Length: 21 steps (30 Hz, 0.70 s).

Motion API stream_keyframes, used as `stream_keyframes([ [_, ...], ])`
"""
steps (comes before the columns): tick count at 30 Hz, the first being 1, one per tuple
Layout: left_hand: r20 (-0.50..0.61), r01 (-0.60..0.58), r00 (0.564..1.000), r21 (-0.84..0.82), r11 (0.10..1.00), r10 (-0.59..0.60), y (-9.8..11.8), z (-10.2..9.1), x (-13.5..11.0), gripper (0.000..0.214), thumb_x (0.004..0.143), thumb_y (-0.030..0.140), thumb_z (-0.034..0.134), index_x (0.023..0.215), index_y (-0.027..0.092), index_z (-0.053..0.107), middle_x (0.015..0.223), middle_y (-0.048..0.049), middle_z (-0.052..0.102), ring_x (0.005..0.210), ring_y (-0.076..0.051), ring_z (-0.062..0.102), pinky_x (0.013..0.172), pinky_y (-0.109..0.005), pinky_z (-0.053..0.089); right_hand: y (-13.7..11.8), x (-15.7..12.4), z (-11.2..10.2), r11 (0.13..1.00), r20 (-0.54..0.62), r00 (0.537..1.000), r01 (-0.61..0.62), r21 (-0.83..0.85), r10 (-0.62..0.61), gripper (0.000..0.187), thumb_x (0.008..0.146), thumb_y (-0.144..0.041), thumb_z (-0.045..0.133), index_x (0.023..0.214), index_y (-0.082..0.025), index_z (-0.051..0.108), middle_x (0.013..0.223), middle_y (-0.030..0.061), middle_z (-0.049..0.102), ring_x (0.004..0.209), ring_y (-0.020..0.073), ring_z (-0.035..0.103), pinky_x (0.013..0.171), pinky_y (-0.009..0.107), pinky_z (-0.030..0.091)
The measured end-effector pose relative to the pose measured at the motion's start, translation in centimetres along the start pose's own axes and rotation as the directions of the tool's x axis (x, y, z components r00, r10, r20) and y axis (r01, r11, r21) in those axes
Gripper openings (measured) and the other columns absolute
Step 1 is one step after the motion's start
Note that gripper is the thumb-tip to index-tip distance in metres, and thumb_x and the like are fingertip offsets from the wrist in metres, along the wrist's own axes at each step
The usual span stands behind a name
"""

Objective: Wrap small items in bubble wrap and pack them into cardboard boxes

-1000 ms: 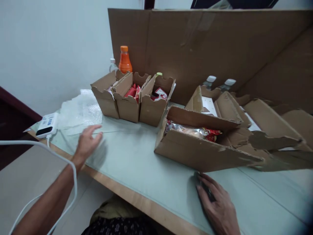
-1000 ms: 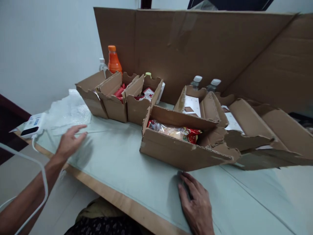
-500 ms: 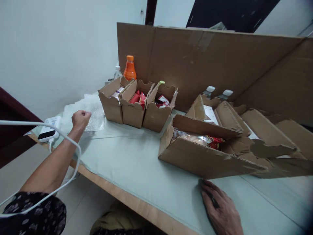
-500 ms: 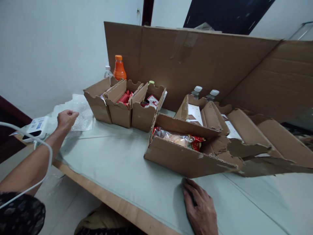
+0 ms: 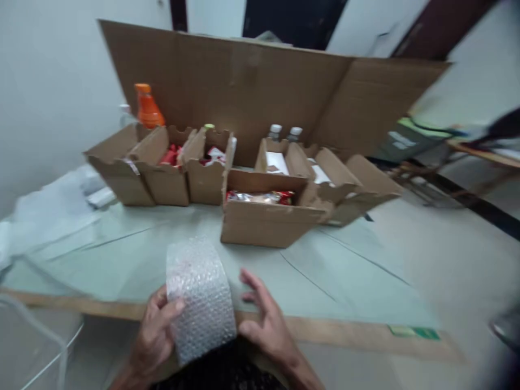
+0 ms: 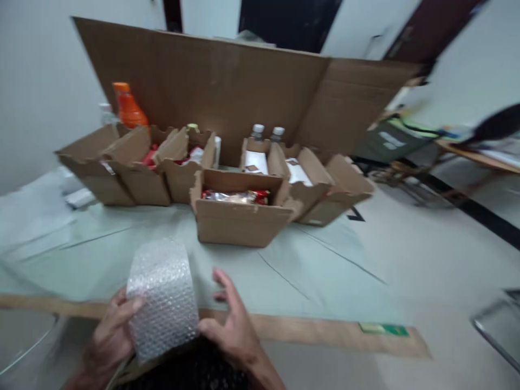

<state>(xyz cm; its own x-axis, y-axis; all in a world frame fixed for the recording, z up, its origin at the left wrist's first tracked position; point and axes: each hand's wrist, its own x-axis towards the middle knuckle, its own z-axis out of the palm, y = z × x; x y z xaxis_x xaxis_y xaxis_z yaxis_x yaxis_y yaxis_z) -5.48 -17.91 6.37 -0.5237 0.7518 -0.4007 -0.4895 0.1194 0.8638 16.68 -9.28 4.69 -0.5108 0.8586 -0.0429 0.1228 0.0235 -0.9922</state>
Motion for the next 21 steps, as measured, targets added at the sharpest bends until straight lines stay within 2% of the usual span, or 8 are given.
stream_keyframes([
  [2, 0.056, 0.021, 0.998, -0.028, 0.999, -0.020, -2.2, 1.6, -0.7, 0.053, 0.060, 0.055, 0.082, 0.100, 0.020, 0.075, 0.085, -0.0098, 0.078, 0.092, -0.039, 0.074, 0.078, -0.050, 0.061, -0.3, -0.3, 2.3, 0.953, 0.049, 0.996, -0.087, 0.291, 0.076, 0.089, 0.067, -0.063, 0.085, 0.142, -0.025, 0.056, 0.135, 0.0119, 0.065, 0.110, 0.0284, 0.066, 0.093, 0.040, 0.053],
  [4, 0.120, 0.034, 0.992, -0.032, 0.999, -0.030, -3.2, 2.4, -0.7, 0.060, 0.061, 0.055, 0.084, 0.109, 0.022, 0.074, 0.093, -0.0103, 0.079, 0.098, -0.040, 0.073, 0.084, -0.053, 0.061, -0.3, -0.4, 2.9, 0.888, 0.010, 0.991, -0.122, 0.442, 0.131, 0.066, 0.072, -0.059, 0.084, 0.123, -0.021, 0.066, 0.108, 0.0063, 0.072, 0.093, 0.0218, 0.066, 0.082, 0.032, 0.050],
  [6, 0.187, 0.057, 0.981, -0.062, 0.996, -0.044, -3.0, 2.6, -0.3, 0.065, 0.061, 0.057, 0.085, 0.117, 0.025, 0.072, 0.103, -0.0108, 0.078, 0.103, -0.040, 0.072, 0.087, -0.054, 0.061, -0.4, -0.6, 2.0, 0.873, -0.022, 0.984, -0.148, 0.465, 0.179, 0.044, 0.075, -0.052, 0.082, 0.100, -0.018, 0.069, 0.083, 0.0000, 0.067, 0.074, 0.0145, 0.058, 0.070, 0.026, 0.044],
  [9, 0.210, 0.101, 0.975, -0.104, 0.989, -0.077, -1.8, 2.2, 1.1, 0.068, 0.069, 0.064, 0.077, 0.126, 0.029, 0.068, 0.116, -0.0106, 0.075, 0.110, -0.038, 0.070, 0.089, -0.051, 0.062, -1.0, -1.0, -1.1, 0.906, 0.103, 0.974, -0.226, 0.357, 0.203, 0.032, 0.074, -0.044, 0.082, 0.082, -0.017, 0.066, 0.070, -0.0042, 0.057, 0.063, 0.0103, 0.047, 0.061, 0.023, 0.037],
  [12, 0.075, 0.051, 0.996, 0.021, 0.998, -0.052, -1.1, 1.3, 2.7, 0.074, 0.066, 0.057, 0.083, 0.132, 0.028, 0.064, 0.110, -0.0077, 0.076, 0.107, -0.032, 0.071, 0.088, -0.041, 0.062, -2.1, -0.9, -4.7, 0.952, 0.216, 0.956, -0.241, 0.189, 0.199, 0.026, 0.077, -0.040, 0.077, 0.081, -0.017, 0.065, 0.070, -0.0038, 0.057, 0.063, 0.0105, 0.047, 0.060, 0.023, 0.037],
  [15, -0.014, -0.105, 0.993, 0.271, 0.957, 0.113, -1.5, 0.6, 3.8, 0.083, 0.064, 0.058, 0.084, 0.137, 0.027, 0.060, 0.097, -0.0035, 0.074, 0.098, -0.026, 0.071, 0.086, -0.036, 0.059, -3.1, 0.2, -7.3, 0.989, 0.127, 0.981, -0.144, -0.029, 0.146, 0.028, 0.079, -0.033, 0.074, 0.102, -0.019, 0.069, 0.072, -0.0046, 0.057, 0.066, 0.0117, 0.050, 0.061, 0.023, 0.039],
  [18, 0.036, -0.308, 0.935, 0.572, 0.760, 0.352, -2.3, 0.3, 4.6, 0.082, 0.070, 0.062, 0.076, 0.142, 0.028, 0.056, 0.091, -0.0015, 0.071, 0.094, -0.026, 0.070, 0.084, -0.037, 0.056, -3.3, 2.1, -8.4, 0.939, -0.036, 0.997, -0.081, -0.333, 0.073, 0.049, 0.077, -0.023, 0.076, 0.125, -0.020, 0.066, 0.076, -0.0051, 0.060, 0.069, 0.0136, 0.055, 0.069, 0.026, 0.045],
  [21, 0.156, -0.367, 0.877, 0.826, 0.427, 0.454, -2.6, 0.3, 5.6, 0.074, 0.079, 0.063, 0.063, 0.141, 0.025, 0.056, 0.091, -0.0032, 0.070, 0.084, -0.027, 0.069, 0.079, -0.041, 0.055, -2.6, 3.7, -8.8, 0.806, -0.207, 0.977, -0.161, -0.569, 0.049, 0.059, 0.080, -0.018, 0.072, 0.138, -0.015, 0.059, 0.089, 0.0013, 0.068, 0.078, 0.0184, 0.063, 0.081, 0.034, 0.051],
])
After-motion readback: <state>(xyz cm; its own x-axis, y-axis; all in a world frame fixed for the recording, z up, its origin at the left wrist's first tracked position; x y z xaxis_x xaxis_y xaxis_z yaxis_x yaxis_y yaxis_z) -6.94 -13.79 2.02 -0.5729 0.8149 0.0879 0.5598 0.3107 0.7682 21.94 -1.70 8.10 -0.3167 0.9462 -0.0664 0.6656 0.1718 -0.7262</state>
